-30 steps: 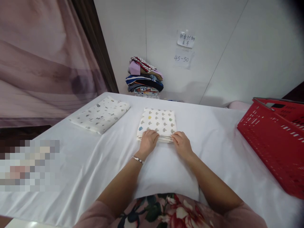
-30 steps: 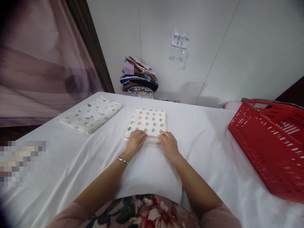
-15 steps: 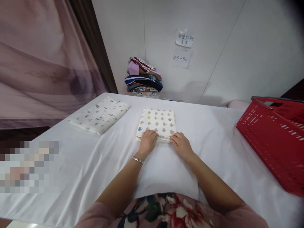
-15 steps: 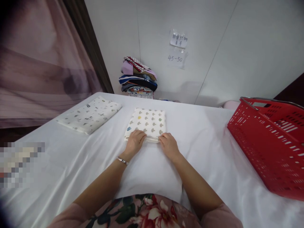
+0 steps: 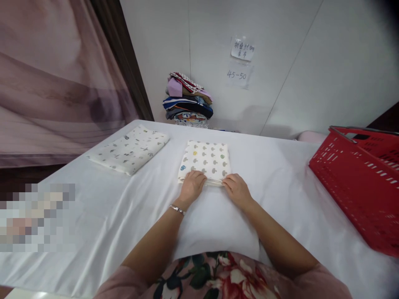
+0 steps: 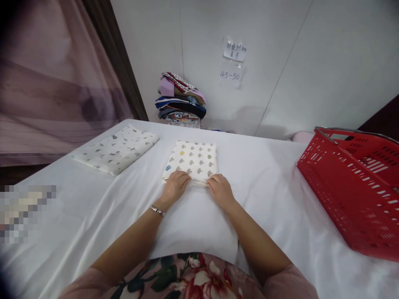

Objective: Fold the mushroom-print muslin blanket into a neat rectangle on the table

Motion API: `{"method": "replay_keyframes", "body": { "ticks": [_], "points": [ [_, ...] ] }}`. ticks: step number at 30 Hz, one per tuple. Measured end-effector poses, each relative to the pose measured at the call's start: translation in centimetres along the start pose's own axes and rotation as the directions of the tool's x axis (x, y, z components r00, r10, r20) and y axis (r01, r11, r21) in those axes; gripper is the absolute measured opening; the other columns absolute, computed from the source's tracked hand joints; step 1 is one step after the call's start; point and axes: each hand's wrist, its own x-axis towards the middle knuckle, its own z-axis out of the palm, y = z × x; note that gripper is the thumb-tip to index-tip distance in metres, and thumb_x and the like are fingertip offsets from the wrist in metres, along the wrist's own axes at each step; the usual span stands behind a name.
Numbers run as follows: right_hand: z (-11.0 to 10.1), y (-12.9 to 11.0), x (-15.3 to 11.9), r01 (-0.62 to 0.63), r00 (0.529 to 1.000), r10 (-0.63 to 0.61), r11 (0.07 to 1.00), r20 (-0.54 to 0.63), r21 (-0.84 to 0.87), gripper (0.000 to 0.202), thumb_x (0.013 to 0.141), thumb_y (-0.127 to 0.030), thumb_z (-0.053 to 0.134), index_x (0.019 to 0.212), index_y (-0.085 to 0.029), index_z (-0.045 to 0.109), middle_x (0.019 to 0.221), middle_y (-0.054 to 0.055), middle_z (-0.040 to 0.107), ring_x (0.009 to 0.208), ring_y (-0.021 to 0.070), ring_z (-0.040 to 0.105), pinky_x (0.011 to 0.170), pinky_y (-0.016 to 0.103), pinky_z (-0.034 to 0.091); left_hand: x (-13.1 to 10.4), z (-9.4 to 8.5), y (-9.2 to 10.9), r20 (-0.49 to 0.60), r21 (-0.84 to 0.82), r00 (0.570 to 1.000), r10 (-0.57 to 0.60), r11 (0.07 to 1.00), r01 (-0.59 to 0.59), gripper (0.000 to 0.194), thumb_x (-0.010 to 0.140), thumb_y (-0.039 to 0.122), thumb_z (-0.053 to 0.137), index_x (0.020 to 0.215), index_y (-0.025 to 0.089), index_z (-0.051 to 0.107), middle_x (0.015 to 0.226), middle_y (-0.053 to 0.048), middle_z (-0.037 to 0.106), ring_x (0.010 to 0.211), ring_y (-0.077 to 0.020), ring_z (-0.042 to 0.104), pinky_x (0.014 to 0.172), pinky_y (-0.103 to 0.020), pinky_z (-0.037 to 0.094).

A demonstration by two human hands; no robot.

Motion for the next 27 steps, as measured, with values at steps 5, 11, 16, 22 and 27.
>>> {"method": "replay_keyframes", "body": {
  "ticks": [5, 11, 16, 22, 27],
  "points": [
    [0.1, 0.1, 0.0, -0.014, 1.000, 0.014, 1.000, 0.020, 0.000, 0.016, 0.087, -0.026, 0.051, 0.095, -0.022, 0.064, 0.095, 0.006, 0.059, 0.089, 0.0199, 0.050, 0.078, 0.033, 0.042, 0.0, -0.1, -0.5, 0.027, -0.044, 0.999, 0.019, 0.999, -0.017, 0.013, 0.086, 0.026, 0.052, 0.092, 0.022, 0.063, 0.093, -0.004, 0.062, 0.089, -0.0194, 0.053, 0.082, -0.037, 0.041],
    [0.4, 0.3, 0.1, -0.012, 1.000, 0.012, 1.000, -0.002, 0.011, 0.020, 0.090, -0.024, 0.046, 0.094, -0.022, 0.065, 0.094, 0.006, 0.059, 0.088, 0.0198, 0.050, 0.078, 0.034, 0.042, 0.0, 0.3, -0.9, 0.003, -0.051, 1.000, 0.016, 0.999, -0.016, 0.011, 0.083, 0.023, 0.055, 0.090, 0.022, 0.064, 0.092, -0.005, 0.062, 0.089, -0.0194, 0.053, 0.083, -0.037, 0.043],
    [0.4, 0.1, 0.1, -0.019, 1.000, 0.019, 1.000, -0.005, 0.008, 0.020, 0.090, -0.024, 0.045, 0.094, -0.021, 0.065, 0.094, 0.006, 0.059, 0.088, 0.0201, 0.050, 0.078, 0.034, 0.042, 0.2, 0.2, -0.7, -0.014, -0.090, 1.000, 0.000, 0.996, -0.001, 0.011, 0.082, 0.025, 0.059, 0.090, 0.022, 0.064, 0.090, -0.004, 0.062, 0.088, -0.0190, 0.054, 0.082, -0.037, 0.043],
    [0.3, -0.1, 0.5, -0.013, 0.999, 0.015, 0.998, 0.035, -0.060, 0.019, 0.089, -0.025, 0.048, 0.099, -0.022, 0.063, 0.095, 0.007, 0.059, 0.089, 0.0210, 0.049, 0.075, 0.034, 0.039, 0.6, 0.2, -0.6, 0.031, -0.050, 1.000, -0.004, 0.999, 0.006, 0.013, 0.082, 0.026, 0.058, 0.092, 0.023, 0.065, 0.089, -0.004, 0.062, 0.088, -0.0201, 0.054, 0.080, -0.038, 0.042],
    [-0.1, -0.2, 1.3, 0.015, 1.000, -0.012, 0.994, 0.023, -0.111, 0.020, 0.090, -0.020, 0.044, 0.092, -0.020, 0.063, 0.093, 0.007, 0.060, 0.086, 0.0202, 0.048, 0.075, 0.033, 0.036, 0.8, 0.5, -0.4, 0.030, 0.001, 1.000, 0.004, 1.000, -0.004, 0.012, 0.085, 0.026, 0.055, 0.088, 0.022, 0.066, 0.086, -0.004, 0.061, 0.085, -0.0196, 0.052, 0.077, -0.036, 0.041]
  ]
}}
